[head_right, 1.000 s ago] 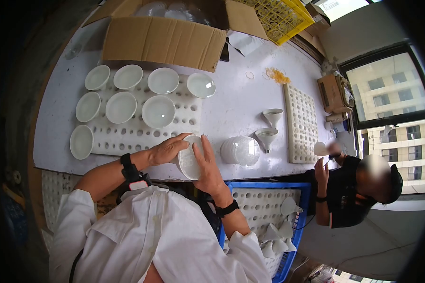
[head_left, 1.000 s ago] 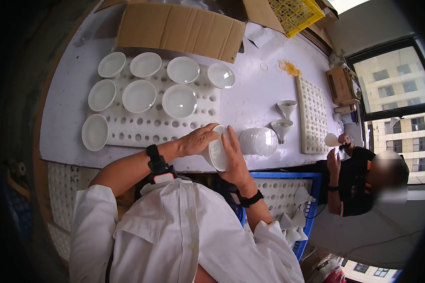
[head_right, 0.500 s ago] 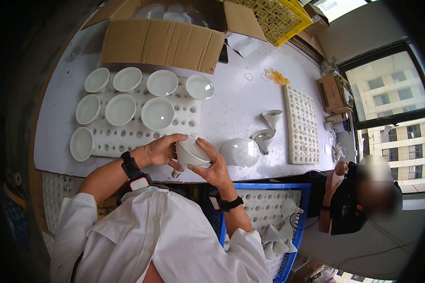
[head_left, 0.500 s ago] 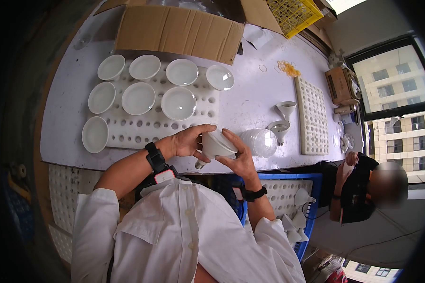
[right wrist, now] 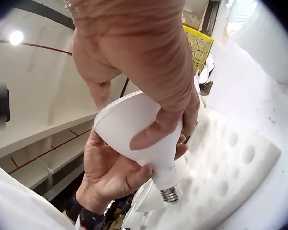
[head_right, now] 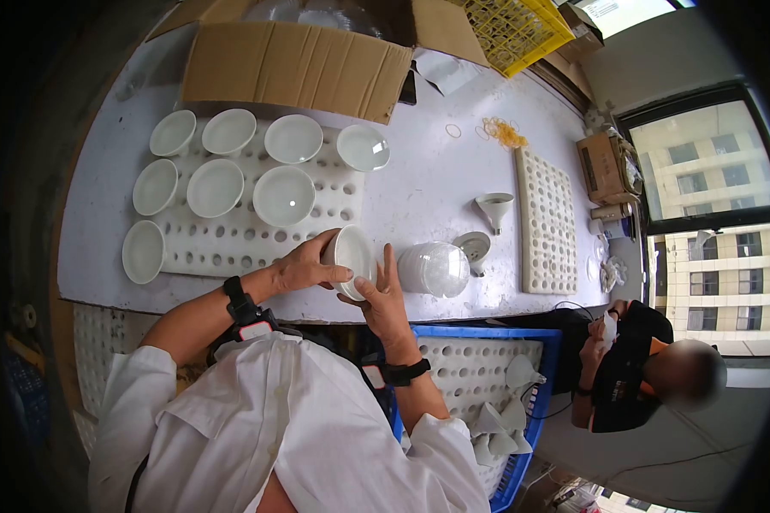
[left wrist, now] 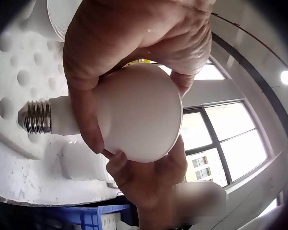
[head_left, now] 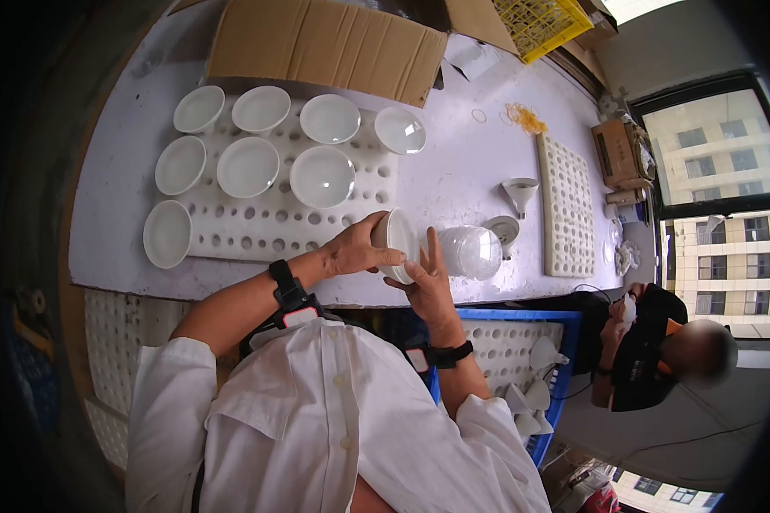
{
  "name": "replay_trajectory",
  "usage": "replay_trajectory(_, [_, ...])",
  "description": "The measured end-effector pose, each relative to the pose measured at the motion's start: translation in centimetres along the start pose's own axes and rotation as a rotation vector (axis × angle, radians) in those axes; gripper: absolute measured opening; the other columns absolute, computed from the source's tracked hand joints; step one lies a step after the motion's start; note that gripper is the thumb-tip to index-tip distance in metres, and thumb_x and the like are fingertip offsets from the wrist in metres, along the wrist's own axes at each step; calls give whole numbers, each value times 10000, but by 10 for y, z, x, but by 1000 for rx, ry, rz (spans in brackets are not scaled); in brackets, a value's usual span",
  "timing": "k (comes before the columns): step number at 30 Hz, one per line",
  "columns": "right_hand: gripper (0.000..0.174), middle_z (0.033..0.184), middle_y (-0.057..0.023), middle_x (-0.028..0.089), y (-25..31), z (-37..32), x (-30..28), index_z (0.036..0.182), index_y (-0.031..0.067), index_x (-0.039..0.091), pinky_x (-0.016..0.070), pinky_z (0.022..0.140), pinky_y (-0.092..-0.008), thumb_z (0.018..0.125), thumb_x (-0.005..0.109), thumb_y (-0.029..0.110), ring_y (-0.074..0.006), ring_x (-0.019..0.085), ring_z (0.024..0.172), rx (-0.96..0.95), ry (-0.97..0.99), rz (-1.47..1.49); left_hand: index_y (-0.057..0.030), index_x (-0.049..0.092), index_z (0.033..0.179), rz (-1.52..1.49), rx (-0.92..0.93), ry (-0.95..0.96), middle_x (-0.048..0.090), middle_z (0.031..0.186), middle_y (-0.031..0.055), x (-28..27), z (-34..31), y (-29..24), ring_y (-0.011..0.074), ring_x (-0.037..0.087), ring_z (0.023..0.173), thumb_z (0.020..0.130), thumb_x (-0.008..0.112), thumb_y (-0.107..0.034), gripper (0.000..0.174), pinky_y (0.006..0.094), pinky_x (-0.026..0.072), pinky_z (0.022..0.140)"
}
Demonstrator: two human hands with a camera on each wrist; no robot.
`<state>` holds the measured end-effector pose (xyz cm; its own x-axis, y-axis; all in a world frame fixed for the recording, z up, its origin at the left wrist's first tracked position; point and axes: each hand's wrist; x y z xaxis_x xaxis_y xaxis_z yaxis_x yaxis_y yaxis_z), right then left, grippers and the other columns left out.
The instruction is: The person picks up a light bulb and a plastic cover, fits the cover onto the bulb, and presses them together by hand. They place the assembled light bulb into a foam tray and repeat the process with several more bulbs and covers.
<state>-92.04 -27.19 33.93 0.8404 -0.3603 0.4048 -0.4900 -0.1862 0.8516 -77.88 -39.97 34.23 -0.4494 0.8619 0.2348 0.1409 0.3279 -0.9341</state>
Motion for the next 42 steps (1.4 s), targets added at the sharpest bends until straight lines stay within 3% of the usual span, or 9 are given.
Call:
replay_trajectory(6, [879, 1400, -163, 256, -10, 1, -5, 1433, 49, 41, 484, 884, -422, 793, 643, 42, -310, 390, 1225, -27, 6, 146, 55, 148, 1375, 373, 241, -161, 373, 1311, 258, 13, 4, 13, 334, 403, 1217, 664, 695, -264, 952, 374, 338, 1018])
replay_trajectory(13, [920, 1420, -140, 234, -11, 3, 0, 1426, 14, 78, 333, 1031, -371, 745, 695, 42, -270, 316, 1283, -92, 29, 174, 85, 93, 1372, 488, 206, -169, 353, 1319, 276, 14, 1, 4, 362, 381, 1230, 638, 670, -218, 981, 375, 336, 1019])
replay_trajectory(19, [983, 1407, -147, 245, -16, 5, 6, 1424, 15, 60, 330, 1035, -372, 706, 731, 33, -267, 306, 1285, -138, -7, 140, 76, 96, 1374, 535, 239, -175, 352, 1323, 265, 9, -1, 10, 349, 384, 1229, 638, 654, -177, 958, 371, 336, 1017])
replay_trajectory(23, [1002, 1401, -160, 247, -12, 4, 11, 1424, 17, 47, 334, 1033, -372, 697, 737, 21, -265, 326, 1270, -226, -54, -37, 24, 161, 1382, 264, 306, -87, 406, 1302, 203, 0, -3, 9, 283, 419, 1206, 669, 636, -130, 871, 355, 345, 1008])
replay_trajectory(25, [998, 1392, -175, 259, -4, 3, 12, 1422, 17, 51, 353, 1015, -364, 697, 737, 19, -259, 358, 1244, -435, -116, -533, 7, 191, 1382, 176, 327, -54, 426, 1293, 177, -3, -2, 8, 256, 430, 1197, 687, 639, -117, 836, 349, 349, 1004])
replay_trajectory(29, [962, 1368, -184, 300, 2, 0, 16, 1419, 13, 56, 374, 993, -356, 725, 722, 33, -246, 384, 1222, -511, -121, -520, -6, 244, 1375, 17, 326, -76, 452, 1278, 130, -7, -3, 10, 205, 443, 1182, 727, 672, -120, 785, 329, 357, 999])
replay_trajectory(34, [657, 1222, -139, 510, 7, 0, 9, 1344, -13, 341, 402, 943, -327, 794, 685, 87, -195, 482, 1127, -279, -93, -390, -10, 294, 1361, -173, 273, -21, 465, 1267, 105, -9, -5, 16, 172, 454, 1163, 736, 685, -111, 743, 321, 358, 999])
replay_trajectory(37, [545, 1167, -120, 562, 3, -5, 22, 1280, -13, 444, 410, 921, -308, 802, 681, 99, -179, 519, 1073, -473, -96, -515, -16, 358, 1334, -113, 280, -51, 518, 1214, 95, -8, -7, 13, 160, 488, 1113, 735, 705, -132, 701, 304, 380, 974])
replay_trajectory(42, [549, 1164, -123, 567, 0, -7, 16, 1286, -13, 433, 418, 907, -298, 805, 676, 94, -167, 525, 1060, -460, -64, -501, -18, 424, 1293, -44, 344, -164, 546, 1210, 108, -1, -9, 19, 159, 517, 1088, 737, 722, -162, 647, 293, 409, 944])
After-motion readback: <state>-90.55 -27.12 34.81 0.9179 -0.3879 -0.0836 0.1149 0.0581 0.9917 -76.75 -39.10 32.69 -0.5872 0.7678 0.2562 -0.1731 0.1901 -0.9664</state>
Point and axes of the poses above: each hand's wrist, its own z-axis towards the middle knuckle, its own x-axis out of the palm, y = z × x
